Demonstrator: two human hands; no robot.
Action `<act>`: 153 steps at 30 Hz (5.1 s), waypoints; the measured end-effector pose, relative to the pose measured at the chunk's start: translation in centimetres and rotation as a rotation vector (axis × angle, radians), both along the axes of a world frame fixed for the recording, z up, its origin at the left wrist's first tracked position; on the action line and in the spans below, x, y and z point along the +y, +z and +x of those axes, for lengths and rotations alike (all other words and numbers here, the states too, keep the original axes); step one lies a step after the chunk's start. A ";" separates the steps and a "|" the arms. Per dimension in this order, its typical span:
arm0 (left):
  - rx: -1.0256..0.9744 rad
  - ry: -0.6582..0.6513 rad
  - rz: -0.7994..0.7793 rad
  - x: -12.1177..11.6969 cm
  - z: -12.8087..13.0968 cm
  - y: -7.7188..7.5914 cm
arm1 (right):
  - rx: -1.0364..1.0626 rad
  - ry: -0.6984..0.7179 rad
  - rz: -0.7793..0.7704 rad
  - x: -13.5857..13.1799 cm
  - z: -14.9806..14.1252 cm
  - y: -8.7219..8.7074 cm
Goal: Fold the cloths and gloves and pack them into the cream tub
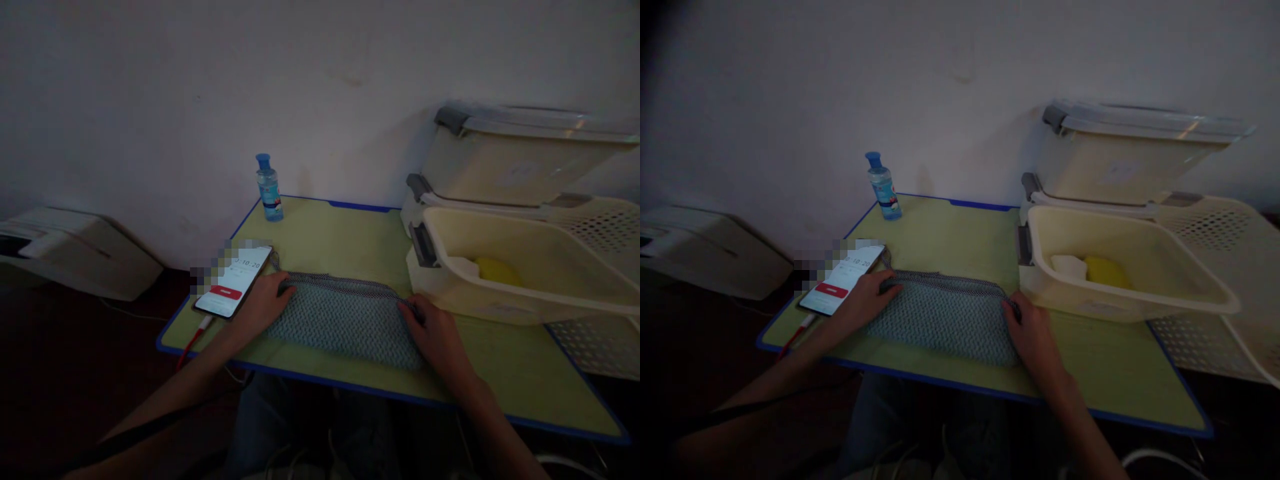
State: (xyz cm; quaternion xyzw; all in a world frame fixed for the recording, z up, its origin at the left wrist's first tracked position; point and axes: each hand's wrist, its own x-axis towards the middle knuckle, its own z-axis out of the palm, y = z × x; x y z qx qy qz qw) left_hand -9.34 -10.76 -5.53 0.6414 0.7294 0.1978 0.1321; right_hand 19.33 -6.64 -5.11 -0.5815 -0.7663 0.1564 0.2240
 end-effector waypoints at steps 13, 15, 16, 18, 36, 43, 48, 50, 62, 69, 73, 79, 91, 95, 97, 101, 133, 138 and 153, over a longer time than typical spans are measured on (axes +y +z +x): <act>0.104 0.000 -0.038 -0.1 0.0 0.2 | -0.498 -0.048 -0.183 -0.4 -1.4 1.3; 0.122 0.002 -0.048 0.1 0.2 0.2 | -0.562 -0.053 -0.198 -0.3 -1.9 1.6; 0.129 0.003 -0.053 0.2 0.2 0.3 | -0.576 -0.048 -0.207 -0.2 -2.1 1.7; 0.150 0.020 -0.063 0.4 0.4 0.5 | -0.583 -0.052 -0.232 -0.2 -2.3 2.0; 0.277 0.084 -0.122 1.9 0.8 0.1 | -0.588 -0.126 -0.220 -0.5 -2.7 1.9; 0.312 0.089 -0.122 2.0 1.0 0.3 | -0.585 -0.126 -0.211 -0.4 -2.6 1.9; 0.381 0.093 -0.167 1.6 1.7 0.6 | -0.583 -0.129 -0.201 -0.4 -2.5 1.7; 0.440 0.107 -0.173 1.2 2.2 0.7 | -0.583 -0.136 -0.190 -0.5 -2.5 1.6; 0.529 0.082 0.175 0.3 1.9 -0.3 | -0.549 -0.219 -0.086 -1.9 -2.6 0.8; 0.480 -0.121 0.261 -0.1 1.8 -0.8 | -0.341 -0.105 0.077 -1.6 -2.0 -0.2; 0.429 -0.132 0.191 0.2 1.9 -1.2 | -0.202 -0.032 0.153 -1.3 -1.8 -0.9; 0.194 -0.096 0.165 0.5 2.0 -1.5 | -0.058 -0.013 0.121 -0.9 -1.4 -1.2; 0.406 -0.324 0.140 0.3 1.7 -3.0 | 0.108 0.050 0.209 0.0 -1.0 -2.5; 0.423 -0.331 0.148 0.3 1.7 -3.0 | 0.135 0.047 0.215 -0.2 -1.1 -2.1; 0.419 -0.332 0.141 0.3 1.6 -2.9 | 0.175 0.045 0.224 -0.3 -1.0 -1.9; 0.394 -0.330 0.143 0.2 1.6 -3.0 | 0.268 0.055 0.267 -0.3 -0.9 -1.8; -0.781 -0.620 -0.085 7.6 9.8 0.1 | 0.656 -0.037 0.271 -0.9 -1.0 -1.4; -0.799 -0.595 -0.104 7.5 9.6 -0.6 | 0.689 -0.096 0.201 -1.0 -1.0 -1.2; -0.758 -0.606 -0.123 7.2 9.5 -0.6 | 0.735 -0.117 0.159 -0.9 -1.0 -1.1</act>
